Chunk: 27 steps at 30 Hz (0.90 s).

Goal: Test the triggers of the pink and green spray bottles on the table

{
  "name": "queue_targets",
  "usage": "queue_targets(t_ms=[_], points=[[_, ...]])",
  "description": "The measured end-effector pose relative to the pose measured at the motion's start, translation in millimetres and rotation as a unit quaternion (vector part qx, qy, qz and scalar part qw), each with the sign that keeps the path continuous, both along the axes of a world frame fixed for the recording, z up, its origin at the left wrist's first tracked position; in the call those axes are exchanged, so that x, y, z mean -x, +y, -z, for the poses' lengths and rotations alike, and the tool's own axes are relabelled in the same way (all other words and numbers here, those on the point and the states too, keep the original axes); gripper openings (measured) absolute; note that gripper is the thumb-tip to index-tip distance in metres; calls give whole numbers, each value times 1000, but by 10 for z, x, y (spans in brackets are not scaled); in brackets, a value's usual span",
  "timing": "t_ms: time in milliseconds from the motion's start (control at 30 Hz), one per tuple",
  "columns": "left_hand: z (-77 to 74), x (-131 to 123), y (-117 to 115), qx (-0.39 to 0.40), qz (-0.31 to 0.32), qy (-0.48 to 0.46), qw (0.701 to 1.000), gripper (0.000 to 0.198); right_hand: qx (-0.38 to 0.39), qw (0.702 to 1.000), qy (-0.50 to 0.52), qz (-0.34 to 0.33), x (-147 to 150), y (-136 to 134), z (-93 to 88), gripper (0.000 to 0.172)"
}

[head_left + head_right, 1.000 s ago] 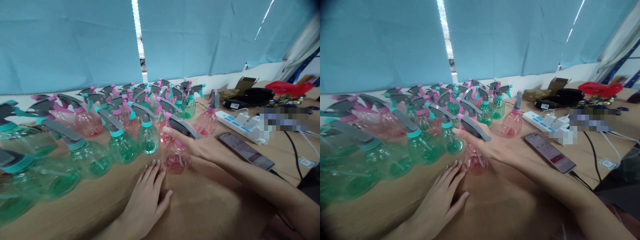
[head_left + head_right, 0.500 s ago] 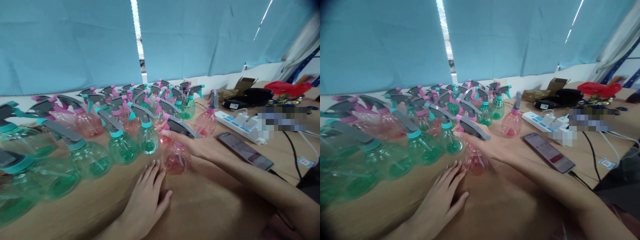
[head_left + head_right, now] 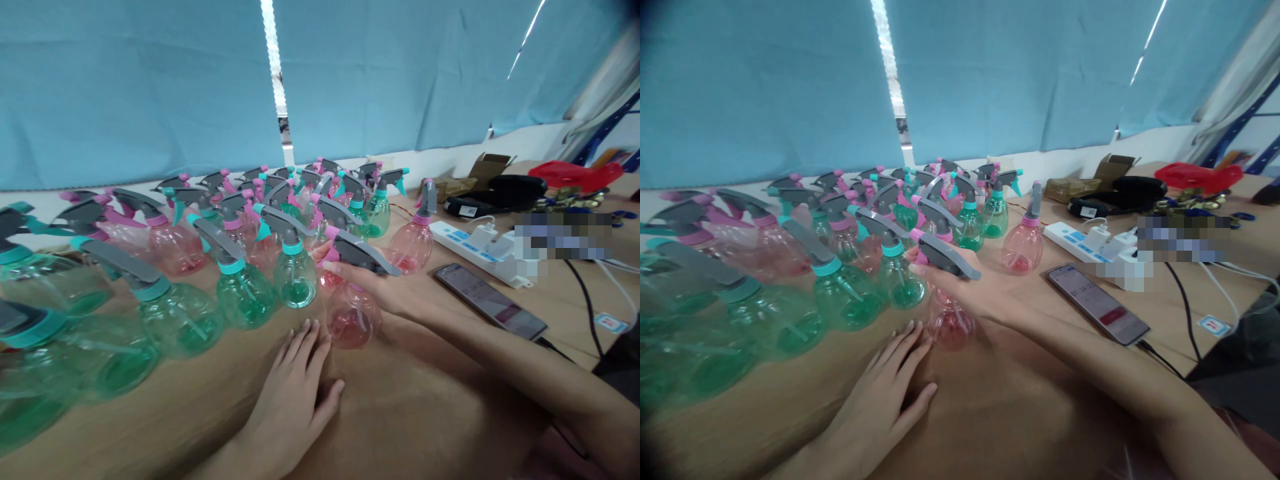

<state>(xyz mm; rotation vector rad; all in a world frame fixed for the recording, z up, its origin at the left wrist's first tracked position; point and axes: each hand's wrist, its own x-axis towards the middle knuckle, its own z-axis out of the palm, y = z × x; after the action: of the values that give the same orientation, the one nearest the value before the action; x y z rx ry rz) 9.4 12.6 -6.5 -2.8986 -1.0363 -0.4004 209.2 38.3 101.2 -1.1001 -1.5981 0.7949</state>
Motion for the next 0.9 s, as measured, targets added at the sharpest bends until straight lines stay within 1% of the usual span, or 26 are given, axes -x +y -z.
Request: queue_targets(t_ms=[100,233,433,533,733,900], points=[[4,0,-5,3,-1,-2,1000,51,-6,1000,0,11,19,-44,-48,18],[0,11,-9,5,-2,-8,1000,48,-5,1000,7,-7,29,-7,-33,23],[-15,6,-3,3,-1,11,1000,51,0,1000,20,-25,11,68,39,20],[-14,2,-4,2,0,14,1000,52,7,999,21,-27,10,45,22,20],[-10,9,-6,3,1,5,1000,51,18,1000,16,-10,29,-14,-37,19],[3,12,-1,-4,2,8,1000,51,3,1000,4,-16,7,20,9,21]])
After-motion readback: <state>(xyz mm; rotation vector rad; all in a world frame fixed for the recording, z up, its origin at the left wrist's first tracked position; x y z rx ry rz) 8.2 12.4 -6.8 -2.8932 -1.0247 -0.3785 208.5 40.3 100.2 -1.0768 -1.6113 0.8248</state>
